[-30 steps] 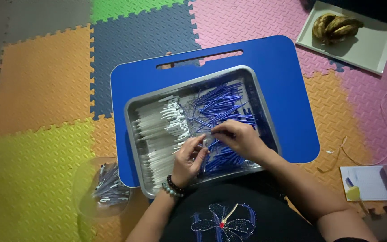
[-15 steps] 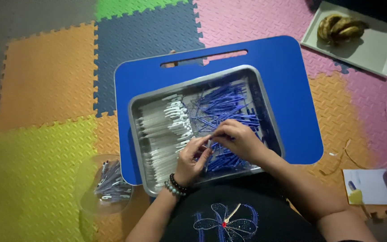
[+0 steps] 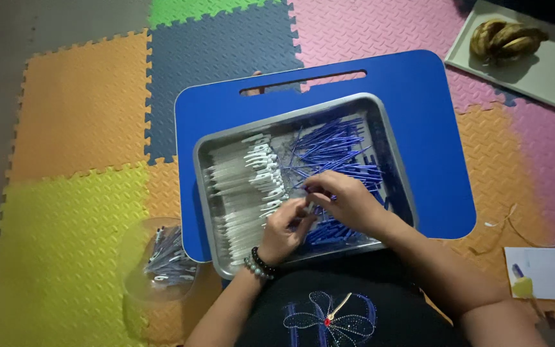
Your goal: Assembling small blue and white plastic stationery components by hand
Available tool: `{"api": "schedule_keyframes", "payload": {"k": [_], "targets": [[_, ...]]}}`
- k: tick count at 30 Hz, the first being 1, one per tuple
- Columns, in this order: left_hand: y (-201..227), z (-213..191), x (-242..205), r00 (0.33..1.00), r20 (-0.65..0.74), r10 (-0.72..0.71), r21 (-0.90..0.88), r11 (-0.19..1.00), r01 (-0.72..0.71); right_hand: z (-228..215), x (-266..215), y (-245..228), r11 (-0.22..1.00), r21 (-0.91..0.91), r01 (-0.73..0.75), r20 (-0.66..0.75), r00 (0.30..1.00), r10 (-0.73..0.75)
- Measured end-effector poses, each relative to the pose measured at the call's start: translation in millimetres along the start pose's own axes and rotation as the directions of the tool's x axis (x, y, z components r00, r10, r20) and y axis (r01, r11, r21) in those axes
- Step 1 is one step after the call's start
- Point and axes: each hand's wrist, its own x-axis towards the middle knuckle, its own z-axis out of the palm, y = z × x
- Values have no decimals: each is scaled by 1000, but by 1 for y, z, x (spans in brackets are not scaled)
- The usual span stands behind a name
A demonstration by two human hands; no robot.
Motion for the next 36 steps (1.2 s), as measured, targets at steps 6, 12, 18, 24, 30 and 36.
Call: {"api": "schedule_keyframes", "payload": {"k": [6,12,18,24,30,36], "targets": [[-4,9,-7,984,43,-174,-107,978,177,10,-11,11,983,142,-119,-110,985,135],[10,1,2,990,23,-138,-106,984,140,10,-8,18,940,317,-131,-183,963,196],[-6,4,-7,985,20,-173,-144,974,174,14,-6,11,950,305,-70,-179,975,130],[-12,2,-11,986,50,-161,-72,984,165,11,-9,12,946,320,-57,-118,988,100],[-2,-1,-5,985,51,-165,-88,982,169,19,-10,13,900,436,-25,-235,962,140],[-9,2,-7,985,70,-160,-132,977,168,-3,8,19,781,625,-11,-293,924,247]]}}
